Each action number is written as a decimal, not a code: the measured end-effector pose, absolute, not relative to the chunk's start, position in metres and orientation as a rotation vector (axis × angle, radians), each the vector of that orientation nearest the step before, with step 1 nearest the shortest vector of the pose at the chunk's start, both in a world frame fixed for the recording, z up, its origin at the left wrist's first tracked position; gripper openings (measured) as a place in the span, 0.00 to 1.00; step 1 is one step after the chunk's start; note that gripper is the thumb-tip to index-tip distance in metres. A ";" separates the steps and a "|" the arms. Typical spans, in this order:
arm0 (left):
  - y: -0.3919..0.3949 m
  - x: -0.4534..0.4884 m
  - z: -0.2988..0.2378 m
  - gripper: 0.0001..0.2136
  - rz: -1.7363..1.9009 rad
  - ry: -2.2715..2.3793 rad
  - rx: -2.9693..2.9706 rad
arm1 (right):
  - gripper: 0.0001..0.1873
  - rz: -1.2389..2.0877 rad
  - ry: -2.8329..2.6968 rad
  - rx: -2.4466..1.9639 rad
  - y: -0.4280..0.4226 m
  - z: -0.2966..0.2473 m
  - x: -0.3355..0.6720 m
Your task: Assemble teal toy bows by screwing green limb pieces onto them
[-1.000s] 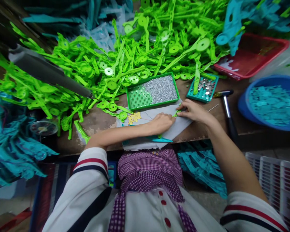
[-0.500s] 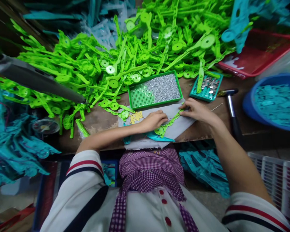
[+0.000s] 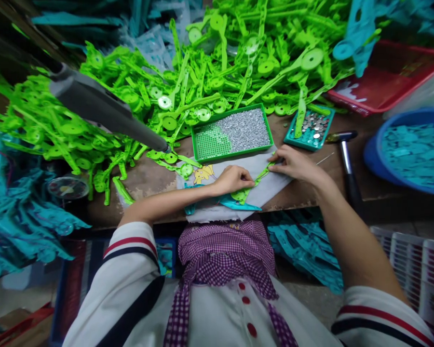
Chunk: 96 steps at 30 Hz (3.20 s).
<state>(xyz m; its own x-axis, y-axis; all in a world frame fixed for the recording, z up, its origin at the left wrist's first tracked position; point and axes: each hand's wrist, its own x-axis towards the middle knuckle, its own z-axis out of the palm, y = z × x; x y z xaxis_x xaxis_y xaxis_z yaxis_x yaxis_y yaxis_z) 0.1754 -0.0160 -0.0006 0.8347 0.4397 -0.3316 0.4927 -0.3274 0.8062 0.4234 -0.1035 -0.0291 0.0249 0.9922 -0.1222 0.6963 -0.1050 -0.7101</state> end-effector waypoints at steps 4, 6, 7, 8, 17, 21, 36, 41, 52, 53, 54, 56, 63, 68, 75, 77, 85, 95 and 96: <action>-0.015 0.183 -0.007 0.07 -0.104 0.773 1.876 | 0.20 0.854 -1.707 -1.876 -0.104 -0.029 0.423; -0.014 0.185 -0.010 0.08 -0.126 0.788 1.816 | 0.20 0.853 -1.708 -1.890 -0.104 -0.029 0.423; -0.013 0.187 -0.010 0.08 -0.137 0.797 1.796 | 0.20 0.852 -1.711 -1.893 -0.104 -0.029 0.423; -0.013 0.189 -0.009 0.08 -0.151 0.808 1.780 | 0.20 0.848 -1.715 -1.895 -0.105 -0.029 0.423; 0.002 0.216 0.008 0.07 -0.400 0.822 1.795 | 0.21 0.845 -1.727 -1.909 -0.105 -0.026 0.421; 0.000 0.219 0.008 0.05 -0.420 0.817 1.777 | 0.20 0.855 -1.735 -1.925 -0.104 -0.026 0.421; 0.000 0.208 -0.003 0.05 -0.335 0.727 1.733 | 0.27 0.742 -1.572 -1.928 -0.132 -0.026 0.404; -0.004 0.203 -0.004 0.13 -0.287 0.699 1.801 | 0.23 0.541 -1.619 -2.102 -0.135 -0.023 0.385; -0.001 0.196 -0.004 0.18 -0.223 0.373 2.083 | 0.22 0.547 -1.684 -2.084 -0.139 -0.022 0.387; -0.001 0.196 -0.004 0.18 -0.228 0.399 2.069 | 0.22 0.560 -1.671 -2.061 -0.139 -0.022 0.389; -0.002 0.197 -0.004 0.19 -0.236 0.426 2.056 | 0.22 0.576 -1.656 -2.037 -0.138 -0.023 0.390; -0.003 0.198 -0.003 0.19 -0.251 0.468 2.041 | 0.24 0.606 -1.625 -1.971 -0.140 -0.024 0.389; -0.003 0.199 -0.001 0.20 -0.267 0.480 2.036 | 0.18 0.302 -1.607 -1.902 -0.174 -0.032 0.357; -0.004 0.198 -0.001 0.20 -0.263 0.479 2.056 | 0.18 0.100 -1.848 -1.933 -0.180 -0.036 0.349; -0.015 0.194 -0.001 0.20 -0.172 0.570 2.082 | 0.20 0.046 -2.037 -2.034 -0.175 -0.019 0.347; -0.015 0.194 -0.002 0.23 -0.154 0.597 2.045 | 0.21 0.053 -2.027 -2.076 -0.174 -0.015 0.343; -0.011 0.195 0.000 0.14 -0.187 0.609 2.051 | 0.20 0.123 -1.775 -2.296 -0.163 -0.012 0.325; -0.024 0.158 0.025 0.11 -0.210 0.517 2.402 | 0.21 0.239 -1.762 -2.393 -0.155 0.001 0.323; -0.029 0.153 0.028 0.13 -0.222 0.508 2.465 | 0.21 0.240 -1.765 -2.396 -0.155 0.001 0.323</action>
<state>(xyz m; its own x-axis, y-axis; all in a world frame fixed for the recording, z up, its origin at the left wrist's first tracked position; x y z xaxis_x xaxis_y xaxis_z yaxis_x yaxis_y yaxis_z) 0.1529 -0.0288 0.0278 0.9125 0.3058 -0.2717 0.4072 -0.7433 0.5307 0.3232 -0.1551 0.0010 0.2924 0.9556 -0.0362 0.9306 -0.2931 -0.2195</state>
